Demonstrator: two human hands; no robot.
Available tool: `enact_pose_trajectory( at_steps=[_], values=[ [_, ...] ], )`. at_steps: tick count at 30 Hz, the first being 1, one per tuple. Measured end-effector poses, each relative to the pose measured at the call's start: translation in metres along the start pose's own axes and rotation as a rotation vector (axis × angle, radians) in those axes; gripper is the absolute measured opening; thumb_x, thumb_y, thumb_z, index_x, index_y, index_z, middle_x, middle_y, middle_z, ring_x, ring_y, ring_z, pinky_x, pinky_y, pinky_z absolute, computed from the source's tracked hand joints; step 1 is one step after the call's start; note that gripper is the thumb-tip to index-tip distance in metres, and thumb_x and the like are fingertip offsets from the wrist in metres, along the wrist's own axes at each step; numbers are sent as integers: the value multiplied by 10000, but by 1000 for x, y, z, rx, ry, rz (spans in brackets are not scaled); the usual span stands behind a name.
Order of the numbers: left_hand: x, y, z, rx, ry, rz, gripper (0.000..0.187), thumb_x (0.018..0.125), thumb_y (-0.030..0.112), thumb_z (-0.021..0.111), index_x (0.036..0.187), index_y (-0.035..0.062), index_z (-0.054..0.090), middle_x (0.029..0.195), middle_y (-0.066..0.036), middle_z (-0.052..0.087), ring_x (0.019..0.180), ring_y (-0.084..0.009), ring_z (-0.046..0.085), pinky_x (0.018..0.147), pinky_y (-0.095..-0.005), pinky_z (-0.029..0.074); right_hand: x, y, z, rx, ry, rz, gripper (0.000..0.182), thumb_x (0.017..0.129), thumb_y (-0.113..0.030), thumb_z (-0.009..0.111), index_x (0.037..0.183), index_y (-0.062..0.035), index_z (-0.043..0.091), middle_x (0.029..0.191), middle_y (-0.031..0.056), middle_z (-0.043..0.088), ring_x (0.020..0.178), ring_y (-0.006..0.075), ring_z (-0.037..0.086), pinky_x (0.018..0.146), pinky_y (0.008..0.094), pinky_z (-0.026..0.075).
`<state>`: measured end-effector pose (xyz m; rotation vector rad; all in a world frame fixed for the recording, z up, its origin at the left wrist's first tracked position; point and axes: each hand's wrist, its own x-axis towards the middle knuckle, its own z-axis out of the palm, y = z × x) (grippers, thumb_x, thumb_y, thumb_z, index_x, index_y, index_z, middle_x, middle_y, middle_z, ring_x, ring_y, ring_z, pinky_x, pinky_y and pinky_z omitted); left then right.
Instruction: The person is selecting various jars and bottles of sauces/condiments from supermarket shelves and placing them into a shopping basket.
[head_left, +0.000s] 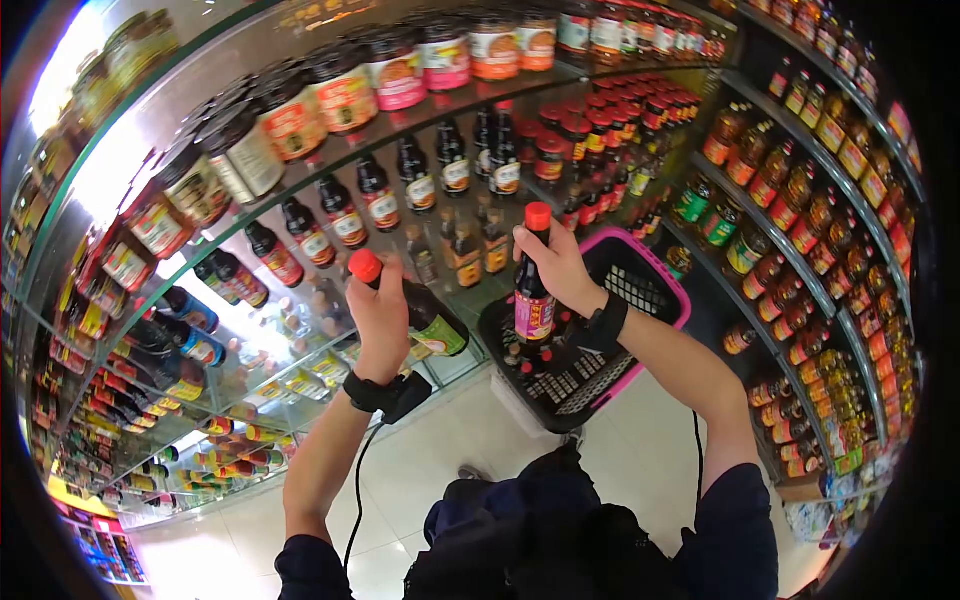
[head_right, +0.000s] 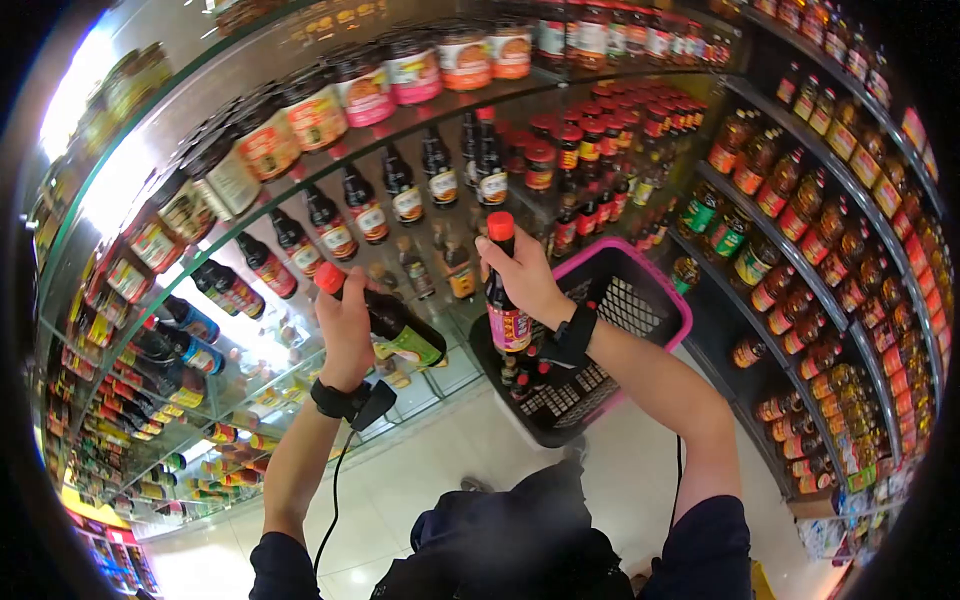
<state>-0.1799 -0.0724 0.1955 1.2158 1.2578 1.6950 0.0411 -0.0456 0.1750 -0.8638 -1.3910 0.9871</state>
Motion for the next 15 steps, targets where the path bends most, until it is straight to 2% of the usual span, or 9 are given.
enact_pose_trajectory(
  at_steps=[2,4,5,6,7,9,10,12,15],
  values=[
    [-10,-20,35,-8,-88,22,148,840,128,534,722,40,526,654,15,523,613,-63,449,567,-214,343,-1,20,-43,-103,4,-1,235,886,-256,540,846,-33,479,669,-19,483,617,61,428,572,232,365],
    [-24,-31,79,-35,-84,-44,155,835,118,529,704,34,532,658,19,525,621,-63,457,567,-216,345,-1,46,-83,-142,6,29,239,880,-263,548,876,-33,486,683,-18,463,636,78,424,598,249,379],
    [-30,-42,100,-50,-82,-58,153,834,119,531,709,32,539,655,20,523,621,-62,459,566,-218,347,-4,58,-105,-267,-15,1,259,862,-272,569,912,-29,493,702,33,511,646,132,481,622,285,406],
    [-36,-56,120,-63,-72,-74,151,834,119,532,713,30,545,653,22,521,620,-62,461,565,-220,350,-7,66,-123,-262,-21,12,259,862,-272,569,912,-29,493,702,33,511,646,132,481,622,285,406],
    [-40,-70,139,-47,-100,-11,146,836,131,539,737,26,557,653,24,517,623,-58,462,561,-224,355,-10,74,-140,-342,-43,49,277,850,-275,583,929,-24,497,727,70,535,659,169,507,632,304,416],
    [-54,-97,179,-9,-93,-179,140,839,135,555,756,22,554,681,15,536,643,-68,471,582,-232,368,-13,92,-173,-412,-86,94,319,823,-274,613,974,-14,506,802,154,578,691,255,553,643,339,435],
    [-59,-117,195,-5,-111,-249,139,847,143,557,775,24,556,704,7,557,661,-81,485,604,-238,377,-16,104,-185,-396,-94,99,319,823,-274,613,974,-14,506,802,154,578,691,255,553,643,339,435],
    [-75,-158,225,34,-105,-231,147,847,147,568,783,15,557,708,3,561,670,-80,498,611,-243,394,-24,134,-211,-335,-49,102,312,819,-270,618,967,-18,510,792,136,576,679,256,546,645,335,437],
    [-91,-207,265,42,-68,-296,133,838,133,598,809,7,569,720,10,564,688,-73,500,629,-235,399,-27,160,-245,-385,-83,258,328,815,-303,621,962,-30,513,761,111,566,685,265,551,635,336,440]
  ],
)
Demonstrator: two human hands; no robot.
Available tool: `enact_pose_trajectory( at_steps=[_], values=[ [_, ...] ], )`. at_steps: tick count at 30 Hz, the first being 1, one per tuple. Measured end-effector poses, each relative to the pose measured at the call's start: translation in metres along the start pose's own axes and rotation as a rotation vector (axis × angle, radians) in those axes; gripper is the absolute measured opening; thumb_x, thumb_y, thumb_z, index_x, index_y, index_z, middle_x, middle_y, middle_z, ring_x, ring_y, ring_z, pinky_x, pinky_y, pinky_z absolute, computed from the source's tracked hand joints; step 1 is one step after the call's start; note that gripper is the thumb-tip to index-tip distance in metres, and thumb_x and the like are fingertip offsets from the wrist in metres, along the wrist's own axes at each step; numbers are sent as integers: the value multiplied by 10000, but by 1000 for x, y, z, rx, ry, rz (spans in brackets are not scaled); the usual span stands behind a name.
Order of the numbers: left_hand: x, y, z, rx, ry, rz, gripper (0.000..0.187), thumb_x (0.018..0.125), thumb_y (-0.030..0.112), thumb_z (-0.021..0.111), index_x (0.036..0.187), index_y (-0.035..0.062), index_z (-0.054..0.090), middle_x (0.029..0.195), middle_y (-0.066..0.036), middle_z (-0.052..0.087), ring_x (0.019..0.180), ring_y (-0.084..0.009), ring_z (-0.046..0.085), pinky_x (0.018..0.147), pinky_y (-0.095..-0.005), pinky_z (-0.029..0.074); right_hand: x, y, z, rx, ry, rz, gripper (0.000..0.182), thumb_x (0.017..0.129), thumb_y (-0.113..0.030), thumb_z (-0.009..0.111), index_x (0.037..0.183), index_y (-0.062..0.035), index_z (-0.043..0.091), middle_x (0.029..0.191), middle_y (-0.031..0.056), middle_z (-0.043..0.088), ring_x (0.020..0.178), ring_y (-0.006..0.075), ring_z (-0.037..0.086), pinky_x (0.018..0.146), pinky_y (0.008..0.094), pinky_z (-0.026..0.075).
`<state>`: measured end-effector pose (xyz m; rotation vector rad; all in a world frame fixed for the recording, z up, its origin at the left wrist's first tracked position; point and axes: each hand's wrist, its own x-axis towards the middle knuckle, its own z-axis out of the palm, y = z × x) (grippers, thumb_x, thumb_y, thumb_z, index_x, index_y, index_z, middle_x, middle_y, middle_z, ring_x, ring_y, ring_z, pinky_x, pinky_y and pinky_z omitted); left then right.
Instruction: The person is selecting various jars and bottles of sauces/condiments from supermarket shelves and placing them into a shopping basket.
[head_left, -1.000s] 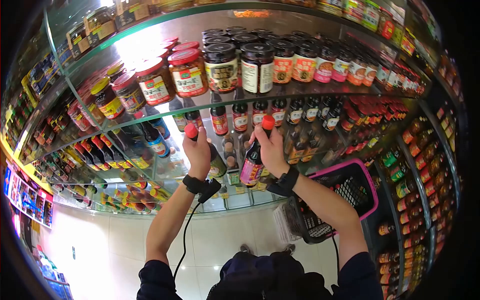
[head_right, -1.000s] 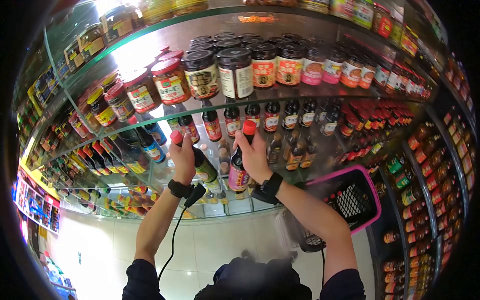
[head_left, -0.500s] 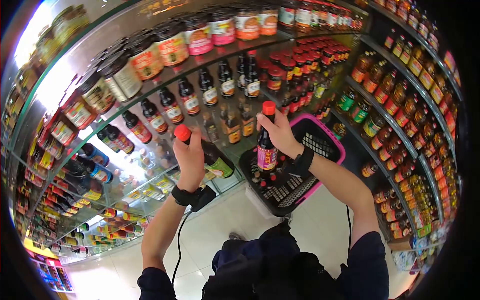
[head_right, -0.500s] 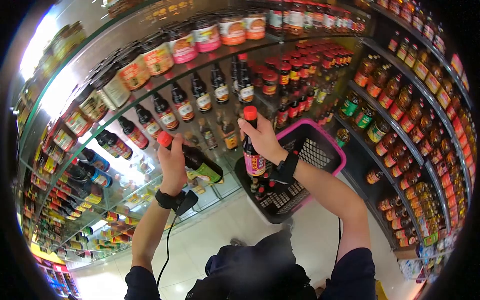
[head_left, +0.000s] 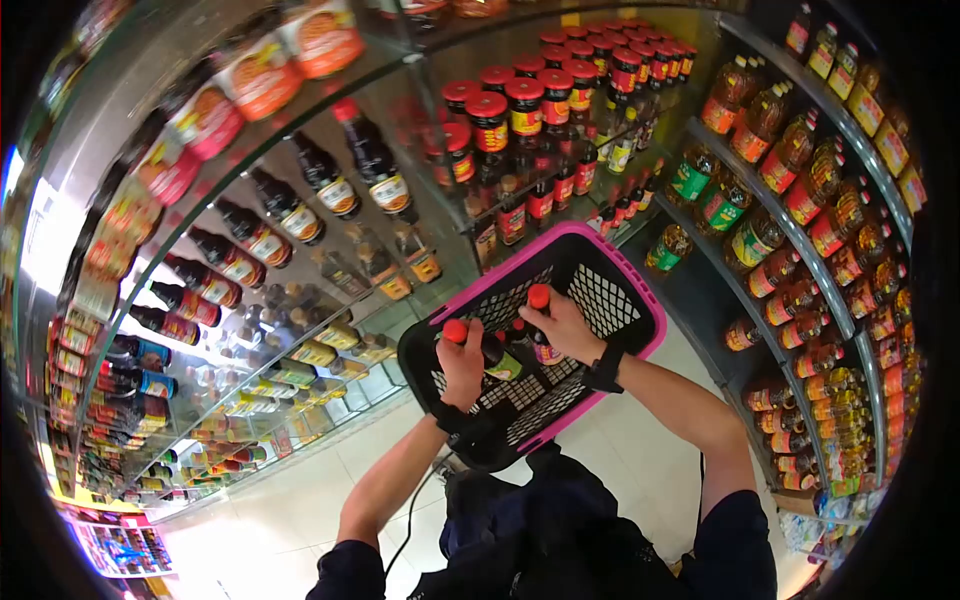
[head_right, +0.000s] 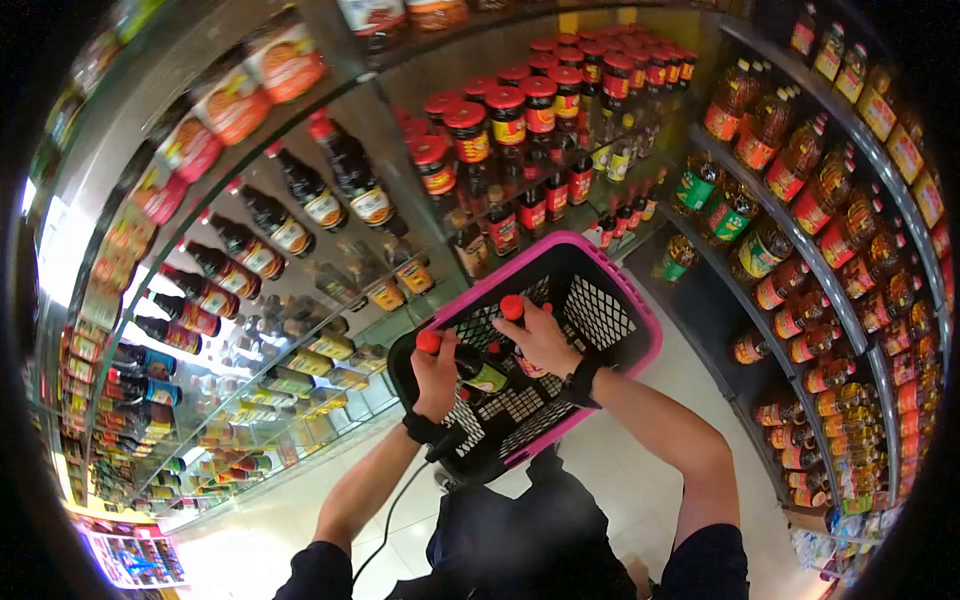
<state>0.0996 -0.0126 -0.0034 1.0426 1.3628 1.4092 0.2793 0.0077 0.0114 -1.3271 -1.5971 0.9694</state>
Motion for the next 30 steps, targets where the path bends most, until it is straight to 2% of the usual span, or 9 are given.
enact_pose_trajectory(
  at_steps=[5,7,9,12,15,19,23,25,30],
  values=[
    [11,-92,39,39,10,-100,128,824,124,628,808,1,595,714,17,567,668,-62,487,619,-231,395,15,90,-1,7,-28,107,363,819,-373,595,954,-43,528,771,128,576,713,313,557,685,367,428],
    [16,-131,46,205,51,-144,169,843,160,616,779,5,599,710,16,556,663,-58,465,613,-227,395,23,130,5,-373,-55,-27,320,787,-345,628,924,-65,551,855,90,596,788,290,559,746,394,407],
    [20,-177,50,201,73,-192,193,831,201,630,785,15,612,715,2,585,692,-106,523,708,-286,416,30,161,10,-428,24,-86,369,761,-392,636,928,-72,559,871,112,587,832,318,533,768,434,387],
    [24,-228,56,701,109,124,214,747,318,676,800,112,650,751,-33,629,812,-273,567,884,-435,324,44,199,20,-525,-7,117,471,771,-471,590,985,-52,564,830,159,554,897,319,502,796,414,378],
    [28,-259,57,741,72,-20,175,717,306,694,792,151,660,731,-36,620,794,-271,557,827,-418,366,53,252,38,-405,-127,211,509,759,-478,601,1020,-44,552,848,160,568,897,327,498,793,416,400],
    [38,-302,54,794,-10,33,188,693,309,710,780,150,660,725,-36,623,746,-276,556,675,-388,428,57,316,57,-195,-206,291,474,737,-416,656,1058,-84,550,864,156,587,898,336,502,780,435,427],
    [39,-325,57,811,-49,-176,199,706,257,711,842,118,668,793,-65,646,727,-278,584,651,-369,452,56,344,71,-212,-264,337,416,727,-326,692,1044,-96,553,883,136,588,909,329,510,788,425,435],
    [40,-322,64,898,-3,-153,244,687,296,726,859,136,660,823,-71,634,767,-300,568,671,-389,452,52,346,78,-197,-117,269,273,655,-135,739,833,-70,543,754,95,558,748,305,539,680,383,431],
    [44,-327,73,967,-12,-243,255,679,309,728,869,154,658,828,-75,632,778,-280,572,667,-384,466,51,352,88,-73,-129,346,286,646,-125,744,856,-86,554,786,97,569,794,298,554,685,374,439]
  ],
)
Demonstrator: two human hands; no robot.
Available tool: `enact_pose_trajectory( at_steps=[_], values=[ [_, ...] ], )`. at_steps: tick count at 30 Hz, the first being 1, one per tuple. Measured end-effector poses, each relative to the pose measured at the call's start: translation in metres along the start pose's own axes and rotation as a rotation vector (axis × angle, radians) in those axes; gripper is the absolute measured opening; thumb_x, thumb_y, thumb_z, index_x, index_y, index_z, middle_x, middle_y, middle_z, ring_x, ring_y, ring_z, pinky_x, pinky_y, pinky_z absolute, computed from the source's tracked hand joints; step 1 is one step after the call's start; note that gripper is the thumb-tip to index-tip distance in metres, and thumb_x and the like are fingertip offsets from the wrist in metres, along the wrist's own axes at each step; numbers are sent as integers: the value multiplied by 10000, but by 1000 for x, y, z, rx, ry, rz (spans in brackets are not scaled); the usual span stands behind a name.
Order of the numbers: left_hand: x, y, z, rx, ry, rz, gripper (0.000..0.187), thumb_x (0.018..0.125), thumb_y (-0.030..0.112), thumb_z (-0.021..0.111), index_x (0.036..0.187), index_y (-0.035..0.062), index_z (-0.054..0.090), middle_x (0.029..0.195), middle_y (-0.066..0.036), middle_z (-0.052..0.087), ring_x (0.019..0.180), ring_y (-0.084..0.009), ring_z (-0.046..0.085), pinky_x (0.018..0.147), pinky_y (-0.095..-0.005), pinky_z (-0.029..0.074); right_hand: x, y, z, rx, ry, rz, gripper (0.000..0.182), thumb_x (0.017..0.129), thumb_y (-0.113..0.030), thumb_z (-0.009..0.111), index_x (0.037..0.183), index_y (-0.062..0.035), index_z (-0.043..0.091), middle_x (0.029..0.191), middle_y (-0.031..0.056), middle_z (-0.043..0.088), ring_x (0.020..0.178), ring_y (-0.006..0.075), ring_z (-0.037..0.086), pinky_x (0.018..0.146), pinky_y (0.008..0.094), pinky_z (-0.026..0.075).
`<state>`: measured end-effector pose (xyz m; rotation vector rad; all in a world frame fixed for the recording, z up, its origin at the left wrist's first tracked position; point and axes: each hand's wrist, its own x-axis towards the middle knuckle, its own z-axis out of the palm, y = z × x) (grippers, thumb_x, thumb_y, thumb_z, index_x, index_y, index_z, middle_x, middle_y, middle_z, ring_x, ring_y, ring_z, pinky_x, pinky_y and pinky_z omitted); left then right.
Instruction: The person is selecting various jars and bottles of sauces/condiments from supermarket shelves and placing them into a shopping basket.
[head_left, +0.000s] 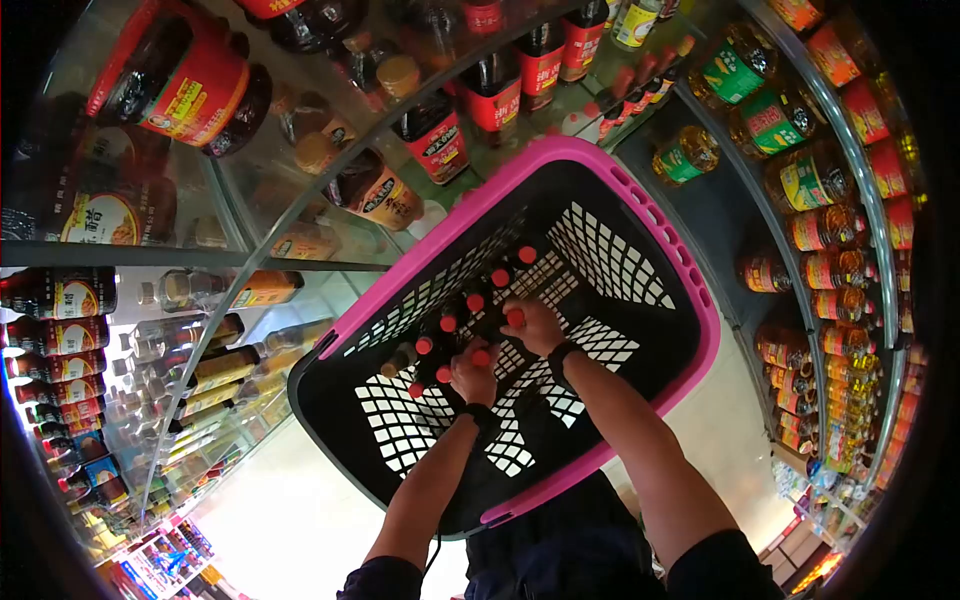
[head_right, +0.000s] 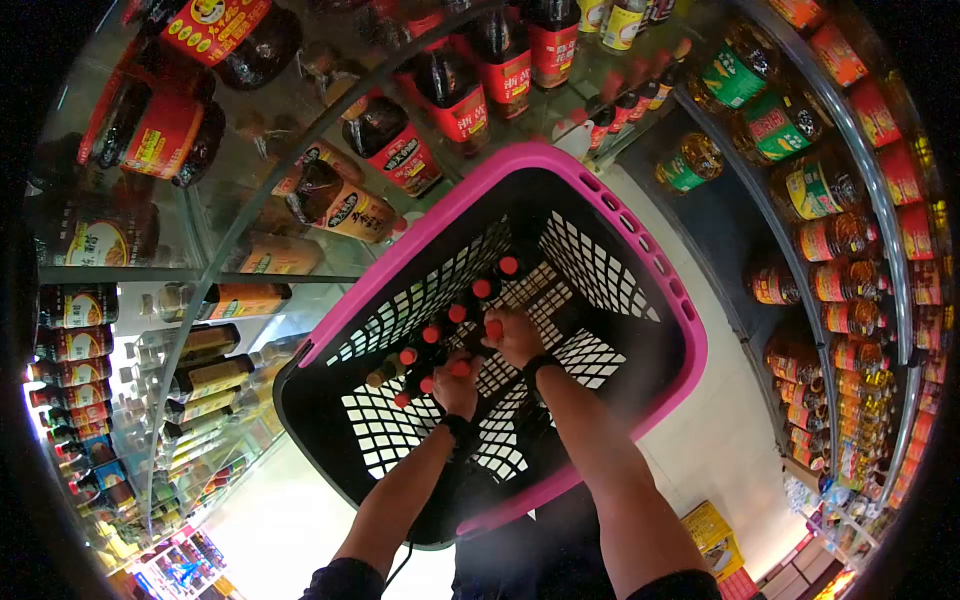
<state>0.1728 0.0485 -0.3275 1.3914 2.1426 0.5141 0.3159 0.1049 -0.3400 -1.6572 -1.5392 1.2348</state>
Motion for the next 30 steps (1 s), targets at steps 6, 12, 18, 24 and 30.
enact_pose_trajectory(
  at_steps=[6,12,18,24,30],
  values=[
    [4,-17,20,-83,46,69,278,683,266,731,902,121,643,852,-104,628,819,-314,570,723,-388,455,-6,15,17,-49,8,-22,338,659,-94,731,946,-71,554,1009,85,582,952,271,567,802,336,455],
    [11,-32,32,-183,86,126,276,654,134,734,903,83,625,964,-112,623,909,-309,565,793,-373,451,-3,26,25,-39,-28,-12,345,653,-71,721,957,-64,557,1030,94,574,990,265,552,839,329,440],
    [17,-34,30,-272,119,113,309,625,78,744,907,69,619,1015,-125,605,961,-301,554,833,-375,446,-5,32,39,71,-23,6,331,653,-31,692,955,-49,555,1007,92,563,981,247,549,831,312,434],
    [17,-38,35,-378,142,45,313,616,56,745,902,53,619,1007,-124,605,968,-302,557,834,-369,450,-3,19,43,73,-77,54,321,668,-34,681,964,-37,559,995,104,573,960,249,558,829,310,438],
    [17,-44,42,-357,219,-72,343,607,52,751,915,32,602,954,-123,614,870,-290,583,776,-355,463,-6,25,55,98,-22,-43,314,683,-72,672,981,-51,576,1042,125,575,978,304,544,814,373,447]
  ],
)
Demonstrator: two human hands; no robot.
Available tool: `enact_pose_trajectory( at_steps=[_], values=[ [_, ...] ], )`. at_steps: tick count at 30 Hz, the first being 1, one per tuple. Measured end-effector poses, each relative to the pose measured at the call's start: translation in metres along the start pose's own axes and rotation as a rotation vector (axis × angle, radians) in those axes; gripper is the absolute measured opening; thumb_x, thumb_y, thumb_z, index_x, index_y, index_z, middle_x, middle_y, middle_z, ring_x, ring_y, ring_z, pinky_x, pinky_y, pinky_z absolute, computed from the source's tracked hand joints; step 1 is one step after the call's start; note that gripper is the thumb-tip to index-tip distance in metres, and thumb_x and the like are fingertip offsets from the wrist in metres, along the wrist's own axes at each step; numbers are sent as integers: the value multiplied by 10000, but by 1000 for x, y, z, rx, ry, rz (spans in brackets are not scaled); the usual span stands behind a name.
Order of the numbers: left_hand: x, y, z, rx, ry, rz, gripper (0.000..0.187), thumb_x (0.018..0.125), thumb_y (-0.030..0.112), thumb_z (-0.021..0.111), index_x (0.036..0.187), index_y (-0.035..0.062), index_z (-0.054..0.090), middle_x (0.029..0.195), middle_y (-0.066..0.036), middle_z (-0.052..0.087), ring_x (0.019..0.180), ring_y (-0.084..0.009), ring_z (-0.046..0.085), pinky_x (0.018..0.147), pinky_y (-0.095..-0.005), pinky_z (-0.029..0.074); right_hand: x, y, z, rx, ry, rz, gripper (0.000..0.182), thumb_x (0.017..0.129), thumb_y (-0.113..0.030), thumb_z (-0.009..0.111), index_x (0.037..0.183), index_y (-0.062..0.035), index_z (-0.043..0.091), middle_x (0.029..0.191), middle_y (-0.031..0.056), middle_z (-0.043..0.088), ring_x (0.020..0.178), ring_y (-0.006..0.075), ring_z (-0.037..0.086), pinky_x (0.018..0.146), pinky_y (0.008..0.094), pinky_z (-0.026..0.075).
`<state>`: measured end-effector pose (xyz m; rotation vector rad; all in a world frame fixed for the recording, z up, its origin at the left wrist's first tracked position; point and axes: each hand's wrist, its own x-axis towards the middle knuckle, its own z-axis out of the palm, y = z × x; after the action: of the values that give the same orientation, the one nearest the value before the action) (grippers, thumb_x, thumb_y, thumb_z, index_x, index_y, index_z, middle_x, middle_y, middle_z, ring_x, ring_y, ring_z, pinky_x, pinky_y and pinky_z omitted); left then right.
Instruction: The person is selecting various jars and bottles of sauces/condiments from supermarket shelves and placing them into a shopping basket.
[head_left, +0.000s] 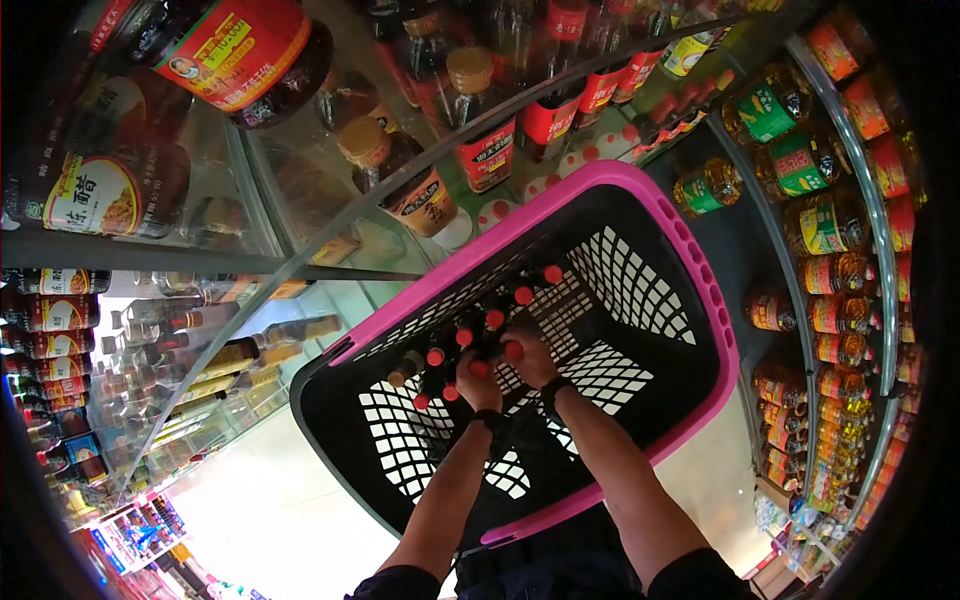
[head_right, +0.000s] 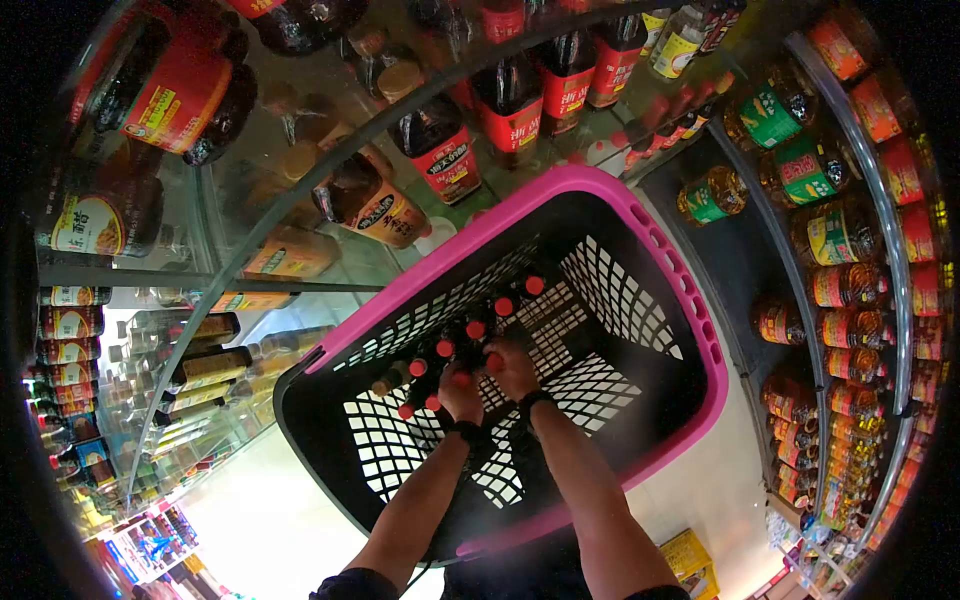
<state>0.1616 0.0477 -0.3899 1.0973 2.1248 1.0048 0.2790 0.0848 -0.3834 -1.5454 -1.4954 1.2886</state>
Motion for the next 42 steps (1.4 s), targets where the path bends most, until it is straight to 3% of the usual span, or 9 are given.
enact_pose_trajectory(
  at_steps=[14,17,19,20,22,26,30,39,42],
  values=[
    [-1,69,-30,-27,-46,-75,304,692,110,691,945,-8,571,855,-104,608,726,-214,579,666,-326,461,-4,-19,-2,-26,53,118,508,695,-85,655,1165,-60,463,1105,176,511,990,338,541,821,381,456],
    [-17,59,-50,66,96,205,220,743,125,641,905,-7,572,816,-95,607,679,-200,561,630,-323,450,-5,-14,3,-99,56,106,525,700,-21,651,1180,-17,439,1170,180,448,1015,333,529,784,357,522],
    [-28,56,-59,-71,37,-422,252,824,252,563,911,15,567,816,-87,602,700,-196,559,646,-312,457,-8,-10,8,-113,75,121,539,708,-28,643,1199,-14,419,1180,188,441,1036,335,517,801,367,516],
    [-30,54,-63,-75,38,-424,252,824,252,563,911,15,567,816,-87,602,700,-196,559,646,-312,457,-11,-7,9,-130,97,145,553,717,-34,636,1217,-12,400,1191,196,434,1057,336,504,818,377,510],
    [-27,53,-75,-603,-141,-1262,421,867,438,436,963,45,552,798,-71,591,688,-201,558,669,-302,471,-16,-17,4,-103,58,212,591,720,-46,634,1247,-16,368,1222,204,416,1084,345,484,844,391,495],
    [-10,59,-73,-1135,-258,-1278,449,785,566,441,881,137,532,724,-35,521,581,-198,505,494,-292,416,-22,14,19,115,118,269,630,665,28,544,1257,-39,340,1090,171,531,1016,329,533,852,363,434],
    [15,-8,-64,-1103,-500,-1412,353,831,493,397,772,157,487,548,16,405,453,-124,395,384,-239,329,-21,-3,8,26,85,303,645,664,30,535,1267,-42,316,1100,169,533,1005,327,536,830,361,436],
    [10,-9,-66,-865,-297,-1358,346,856,397,397,623,143,363,468,20,312,350,-106,268,313,-227,199,-30,-15,0,6,3,322,559,654,2,571,1189,-38,413,1080,147,550,1002,284,543,816,358,431],
    [10,-5,-64,-785,-266,-1354,325,860,373,379,625,150,361,477,17,315,350,-108,265,322,-235,208,-28,-20,-7,-14,-123,290,651,738,-85,609,1305,-33,293,1219,217,457,1092,376,472,898,431,412]
  ],
)
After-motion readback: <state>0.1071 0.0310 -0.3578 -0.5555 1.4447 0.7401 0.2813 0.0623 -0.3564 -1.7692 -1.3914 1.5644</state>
